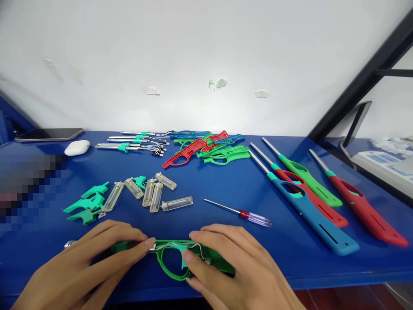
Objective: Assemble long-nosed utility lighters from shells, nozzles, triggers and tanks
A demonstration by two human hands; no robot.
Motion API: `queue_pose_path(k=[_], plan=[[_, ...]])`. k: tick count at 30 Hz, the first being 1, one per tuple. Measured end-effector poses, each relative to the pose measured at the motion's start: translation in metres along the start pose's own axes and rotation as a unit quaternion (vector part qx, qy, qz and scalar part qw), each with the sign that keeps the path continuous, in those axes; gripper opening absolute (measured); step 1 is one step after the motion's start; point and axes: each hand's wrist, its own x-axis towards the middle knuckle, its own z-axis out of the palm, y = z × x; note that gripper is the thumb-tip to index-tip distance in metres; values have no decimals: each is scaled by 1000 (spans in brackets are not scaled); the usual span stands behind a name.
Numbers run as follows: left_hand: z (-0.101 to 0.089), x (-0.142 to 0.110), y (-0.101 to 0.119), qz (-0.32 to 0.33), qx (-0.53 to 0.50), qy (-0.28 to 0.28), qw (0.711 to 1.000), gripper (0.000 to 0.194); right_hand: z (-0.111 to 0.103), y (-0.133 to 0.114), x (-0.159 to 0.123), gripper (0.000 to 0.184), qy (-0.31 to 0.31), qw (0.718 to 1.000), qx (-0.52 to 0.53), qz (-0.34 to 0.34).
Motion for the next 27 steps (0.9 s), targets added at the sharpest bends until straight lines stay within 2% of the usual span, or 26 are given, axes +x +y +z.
queue_pose_path(k=[5, 7, 10, 15, 18, 21, 27], plan=[[0, 0, 1, 1, -6, 10, 1000, 41, -2, 0, 1, 40, 5, 1000, 14, 3], [1, 0, 2, -4, -10, 14, 1000, 44, -1, 2, 0, 34, -3, 1000, 27, 1], [2, 0, 1, -2, -10, 15, 1000, 50, 3, 4, -8, 27, -40, 998, 46, 19], [-2, 2, 2, -13, -13, 23, 1000, 50, 11, 8, -26, 33, -109, 989, 70, 71], [-6, 8, 3, -21, -22, 20, 999, 44, 11, 8, -28, 35, -103, 989, 77, 75], [-9, 15, 5, -27, -25, 18, 999, 35, 7, 8, -20, 30, -78, 992, 79, 52], [-8, 19, 4, -5, -21, 1, 1000, 41, -2, 7, -3, 26, -50, 996, 76, 24]])
